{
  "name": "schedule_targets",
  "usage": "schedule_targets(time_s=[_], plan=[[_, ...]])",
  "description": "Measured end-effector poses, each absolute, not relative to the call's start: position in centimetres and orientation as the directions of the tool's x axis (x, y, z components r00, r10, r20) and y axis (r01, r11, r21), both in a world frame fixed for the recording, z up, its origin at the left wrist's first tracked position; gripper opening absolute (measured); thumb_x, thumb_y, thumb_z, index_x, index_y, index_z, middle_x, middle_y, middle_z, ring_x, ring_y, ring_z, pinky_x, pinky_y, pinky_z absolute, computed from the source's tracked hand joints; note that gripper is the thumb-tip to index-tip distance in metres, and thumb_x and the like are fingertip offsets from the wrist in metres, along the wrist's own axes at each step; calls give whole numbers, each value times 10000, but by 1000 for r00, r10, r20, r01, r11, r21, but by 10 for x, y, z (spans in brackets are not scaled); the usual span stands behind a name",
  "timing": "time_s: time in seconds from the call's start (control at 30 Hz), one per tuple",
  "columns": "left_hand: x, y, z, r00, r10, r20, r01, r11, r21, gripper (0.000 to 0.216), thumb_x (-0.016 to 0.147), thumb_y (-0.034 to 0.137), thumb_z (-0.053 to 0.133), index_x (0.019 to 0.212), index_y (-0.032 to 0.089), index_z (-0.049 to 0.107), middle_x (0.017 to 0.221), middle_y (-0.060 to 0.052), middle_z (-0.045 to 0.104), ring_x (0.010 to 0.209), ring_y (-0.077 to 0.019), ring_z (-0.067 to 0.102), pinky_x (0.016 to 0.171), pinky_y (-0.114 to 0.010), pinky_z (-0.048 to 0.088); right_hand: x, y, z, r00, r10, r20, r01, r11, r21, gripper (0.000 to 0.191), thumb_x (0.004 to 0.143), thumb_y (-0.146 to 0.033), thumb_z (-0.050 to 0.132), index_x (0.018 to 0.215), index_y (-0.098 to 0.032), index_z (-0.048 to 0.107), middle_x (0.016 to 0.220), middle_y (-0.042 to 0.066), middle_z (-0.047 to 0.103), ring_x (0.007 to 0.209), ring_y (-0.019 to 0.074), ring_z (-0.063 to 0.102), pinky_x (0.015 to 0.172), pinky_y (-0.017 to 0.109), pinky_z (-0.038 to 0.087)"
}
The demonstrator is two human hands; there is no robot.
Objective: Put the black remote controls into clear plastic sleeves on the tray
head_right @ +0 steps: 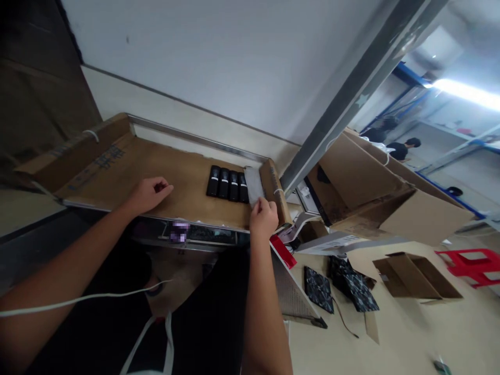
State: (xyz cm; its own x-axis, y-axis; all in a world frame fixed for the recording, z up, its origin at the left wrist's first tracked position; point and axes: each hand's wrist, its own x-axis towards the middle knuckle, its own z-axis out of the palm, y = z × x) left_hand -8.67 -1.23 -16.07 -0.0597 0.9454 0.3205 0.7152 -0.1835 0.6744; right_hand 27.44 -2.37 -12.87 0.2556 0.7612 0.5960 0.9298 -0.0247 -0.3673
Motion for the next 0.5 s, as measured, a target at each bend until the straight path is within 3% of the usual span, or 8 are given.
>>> schedule_targets(time_s=[0.13, 0.2, 0.27, 0.37, 0.5], plan=[[-88, -9, -168, -91, 922, 377, 709, -206, 675, 246, 882, 446, 599, 850, 207, 643, 775, -21, 656, 696, -177, 595, 674, -307, 460, 221, -29, -137, 109, 700, 705, 855, 297, -426, 311, 983, -287, 493, 1067, -187, 775, 857, 84, 629, 797, 186, 594, 772, 301, 488], [-89, -10, -169, -105, 874, 474, 721, -261, 642, 235, 853, 373, 623, 1014, 202, 639, 956, -56, 684, 842, -207, 634, 787, -335, 511, 182, -24, -143, -39, 722, 691, 775, 458, -435, 298, 992, -258, 493, 1089, -209, 771, 900, 82, 642, 835, 176, 611, 794, 284, 498], [-88, -13, -167, -40, 814, 580, 751, -358, 554, 422, 806, 302, 647, 1210, 191, 588, 1193, -108, 649, 1087, -260, 619, 969, -400, 506, 144, -15, -149, -183, 736, 652, 678, 575, -458, 289, 999, -221, 496, 1105, -215, 765, 945, 78, 649, 881, 162, 622, 821, 261, 499], [-84, -17, -161, 165, 755, 635, 772, -499, 393, 663, 759, 247, 660, 1395, 180, 487, 1438, -150, 519, 1353, -319, 480, 1162, -486, 387, 104, -1, -156, -393, 730, 558, 556, 673, -488, 247, 996, -201, 536, 1100, -210, 760, 942, 52, 641, 873, 143, 611, 837, 242, 490], [-80, -6, -157, 297, 736, 609, 767, -563, 306, 655, 750, 168, 589, 1400, 193, 509, 1450, -121, 542, 1386, -308, 467, 1208, -498, 332, 90, 4, -156, -490, 716, 497, 501, 698, -512, 218, 980, -189, 561, 1066, -209, 760, 944, 34, 626, 877, 136, 595, 846, 238, 471]])
